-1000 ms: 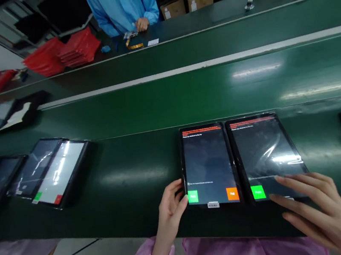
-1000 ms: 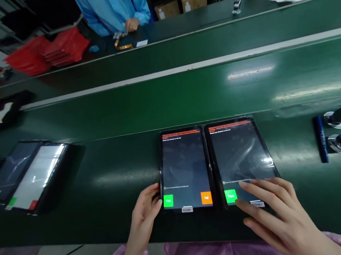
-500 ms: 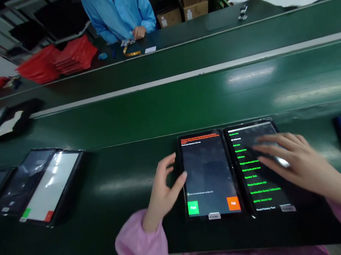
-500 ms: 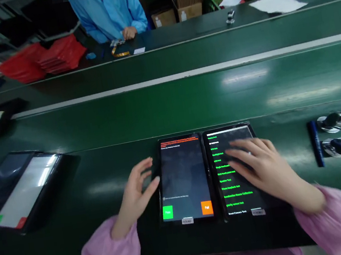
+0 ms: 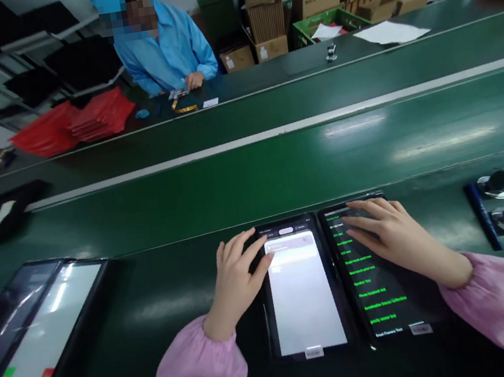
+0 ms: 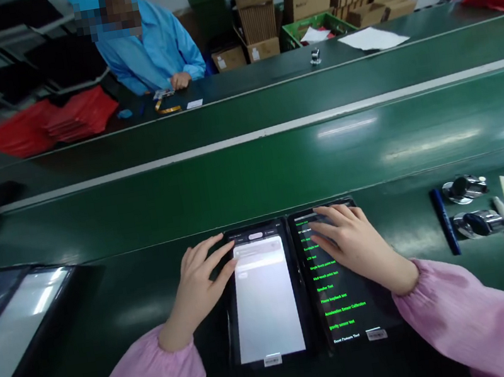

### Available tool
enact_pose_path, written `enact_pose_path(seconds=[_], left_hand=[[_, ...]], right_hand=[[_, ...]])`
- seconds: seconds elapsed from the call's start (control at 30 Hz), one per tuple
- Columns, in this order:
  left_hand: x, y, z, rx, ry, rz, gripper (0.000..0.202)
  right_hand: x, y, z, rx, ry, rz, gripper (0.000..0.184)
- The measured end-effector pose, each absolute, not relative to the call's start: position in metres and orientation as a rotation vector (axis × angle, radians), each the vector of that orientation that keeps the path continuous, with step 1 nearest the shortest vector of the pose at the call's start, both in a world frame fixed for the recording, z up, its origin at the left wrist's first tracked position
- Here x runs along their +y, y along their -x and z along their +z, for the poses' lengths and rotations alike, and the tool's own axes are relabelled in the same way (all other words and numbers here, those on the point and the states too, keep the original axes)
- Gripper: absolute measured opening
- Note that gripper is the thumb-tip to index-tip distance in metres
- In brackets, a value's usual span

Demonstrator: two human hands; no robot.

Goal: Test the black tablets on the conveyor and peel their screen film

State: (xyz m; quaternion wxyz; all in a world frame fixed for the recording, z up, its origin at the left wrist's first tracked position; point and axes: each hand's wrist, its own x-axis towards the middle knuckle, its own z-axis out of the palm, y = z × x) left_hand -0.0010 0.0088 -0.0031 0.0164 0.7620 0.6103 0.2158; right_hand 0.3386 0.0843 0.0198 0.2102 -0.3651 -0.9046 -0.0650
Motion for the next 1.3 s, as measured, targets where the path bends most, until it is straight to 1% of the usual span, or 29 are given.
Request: enact_pose_path(seconds=[0.23,0.47,0.63,0.73,0.8,0.87,0.93,1.03,1.2,1.3], left_hand=[[0.028,-0.01,-0.012,1.926,-2.464,0.544,0.039],[0.023,-0.01,-0.009,1.939,-2.421,0.491,0.036],[0.028,-0.011,-0.008,1.912,-2.33,0.569,0.033],[0.028,-0.011,-0.011,1.877,-2.242,0.675,0.031],[0.022,-0.009,-0.014,1.877,-2.154,0.776,0.033],[0.011,-0.005,-0.02,1.914,-2.019,0.919,0.042],[0.002,-0.001,-0.027,1.961,-1.833,1.085,0.051],[0.008,0.0,-0.036,1.945,-1.572,1.261,0.054],[0.056,-0.013,-0.036,1.759,-1.396,1.301,0.056],[0.07,-0.021,-0.033,1.685,-1.353,1.276,0.059]], right_hand=[[0.098,-0.327,0.004,-2.557,1.046,-0.26,0.041],[0.103,-0.334,-0.002,-2.581,1.069,-0.138,0.034],[0.103,-0.328,-0.002,-2.596,1.111,-0.058,0.041],[0.099,-0.328,0.0,-2.597,1.126,-0.049,0.042],[0.098,-0.338,0.001,-2.575,1.139,-0.023,0.041],[0.099,-0.355,0.0,-2.453,1.214,0.111,0.043],[0.105,-0.376,-0.004,-2.241,1.318,0.342,0.048],[0.123,-0.398,-0.014,-2.035,1.391,0.587,0.056],[0.15,-0.401,-0.023,-1.941,1.391,0.798,0.063],[0.146,-0.405,-0.022,-1.825,1.362,0.913,0.06]])
